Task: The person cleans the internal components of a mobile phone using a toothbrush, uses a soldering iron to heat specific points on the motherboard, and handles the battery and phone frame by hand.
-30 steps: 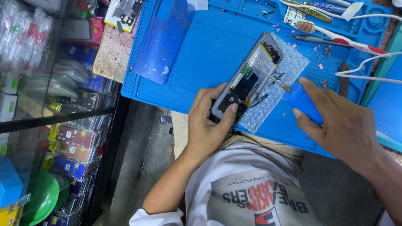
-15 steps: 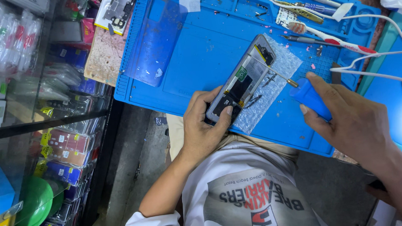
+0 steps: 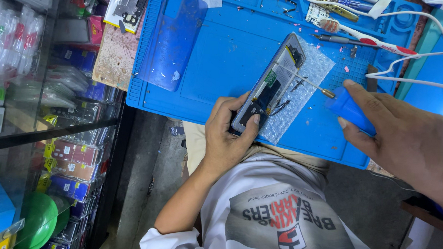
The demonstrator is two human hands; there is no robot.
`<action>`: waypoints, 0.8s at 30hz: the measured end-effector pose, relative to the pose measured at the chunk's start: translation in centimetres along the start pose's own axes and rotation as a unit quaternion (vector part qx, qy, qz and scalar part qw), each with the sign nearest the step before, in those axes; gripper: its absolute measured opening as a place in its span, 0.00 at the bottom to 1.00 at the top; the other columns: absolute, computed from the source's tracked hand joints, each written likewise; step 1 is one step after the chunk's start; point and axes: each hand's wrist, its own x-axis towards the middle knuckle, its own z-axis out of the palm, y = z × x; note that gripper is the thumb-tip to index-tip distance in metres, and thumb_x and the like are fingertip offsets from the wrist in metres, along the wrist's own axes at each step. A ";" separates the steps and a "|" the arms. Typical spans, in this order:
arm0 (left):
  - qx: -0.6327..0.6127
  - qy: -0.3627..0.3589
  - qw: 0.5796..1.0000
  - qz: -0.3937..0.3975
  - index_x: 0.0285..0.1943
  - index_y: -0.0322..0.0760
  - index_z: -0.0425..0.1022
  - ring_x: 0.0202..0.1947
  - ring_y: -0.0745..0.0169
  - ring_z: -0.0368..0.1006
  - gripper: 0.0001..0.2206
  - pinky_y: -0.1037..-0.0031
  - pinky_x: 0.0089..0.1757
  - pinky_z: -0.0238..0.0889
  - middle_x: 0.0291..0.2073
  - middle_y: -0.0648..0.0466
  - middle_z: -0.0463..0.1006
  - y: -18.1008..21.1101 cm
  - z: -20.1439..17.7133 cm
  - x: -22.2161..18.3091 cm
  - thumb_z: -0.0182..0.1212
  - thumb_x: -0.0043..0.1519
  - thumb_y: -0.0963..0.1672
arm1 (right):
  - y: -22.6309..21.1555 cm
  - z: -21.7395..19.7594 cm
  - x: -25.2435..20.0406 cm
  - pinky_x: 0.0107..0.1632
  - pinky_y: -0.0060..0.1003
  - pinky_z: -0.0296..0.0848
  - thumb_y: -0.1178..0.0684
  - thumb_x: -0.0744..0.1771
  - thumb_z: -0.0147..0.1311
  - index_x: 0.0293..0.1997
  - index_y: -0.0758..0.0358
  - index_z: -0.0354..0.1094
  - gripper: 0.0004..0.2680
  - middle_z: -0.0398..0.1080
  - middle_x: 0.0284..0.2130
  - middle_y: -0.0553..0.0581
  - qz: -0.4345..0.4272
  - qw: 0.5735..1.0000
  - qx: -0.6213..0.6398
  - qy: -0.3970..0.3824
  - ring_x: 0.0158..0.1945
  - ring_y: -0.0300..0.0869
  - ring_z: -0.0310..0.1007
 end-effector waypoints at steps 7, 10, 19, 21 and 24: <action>-0.009 -0.004 1.000 -0.004 0.62 0.30 0.74 0.42 0.66 0.73 0.17 0.77 0.45 0.68 0.43 0.51 0.75 0.0 -0.1 0.0 0.67 0.64 0.39 | 0.0 0.8 -0.3 0.29 0.35 0.71 0.46 0.65 0.62 0.67 0.60 0.68 0.22 0.75 0.32 0.53 0.002 1.000 0.011 -0.017 0.30 0.41 0.75; -0.009 -0.004 1.000 -0.009 0.62 0.30 0.74 0.42 0.66 0.73 0.17 0.77 0.45 0.67 0.43 0.51 0.75 0.1 -0.1 0.0 0.67 0.64 0.39 | 0.2 1.1 -0.1 0.28 0.35 0.70 0.46 0.65 0.63 0.66 0.60 0.68 0.22 0.75 0.33 0.54 0.015 1.000 -0.007 -0.001 0.28 0.42 0.74; -0.001 -0.002 1.000 -0.013 0.62 0.30 0.74 0.41 0.66 0.73 0.17 0.77 0.44 0.67 0.43 0.51 0.75 0.0 0.0 -0.1 0.68 0.63 0.39 | -0.4 1.3 -0.2 0.29 0.38 0.72 0.48 0.64 0.62 0.66 0.61 0.68 0.22 0.75 0.36 0.56 0.009 0.998 0.059 0.013 0.29 0.44 0.75; -0.001 -0.002 1.000 -0.014 0.62 0.30 0.74 0.41 0.66 0.72 0.18 0.77 0.44 0.67 0.43 0.51 0.75 0.0 0.1 -0.1 0.68 0.63 0.39 | 0.2 1.2 0.1 0.29 0.38 0.72 0.48 0.65 0.63 0.67 0.62 0.68 0.22 0.76 0.34 0.56 0.029 0.999 0.037 -0.001 0.28 0.45 0.75; -0.007 -0.001 1.000 -0.001 0.62 0.30 0.73 0.43 0.65 0.73 0.17 0.77 0.45 0.67 0.44 0.50 0.75 0.0 0.2 -0.1 0.67 0.64 0.38 | 0.8 1.2 0.4 0.29 0.38 0.72 0.48 0.64 0.63 0.66 0.63 0.68 0.22 0.76 0.35 0.58 0.025 0.999 0.020 0.031 0.30 0.46 0.76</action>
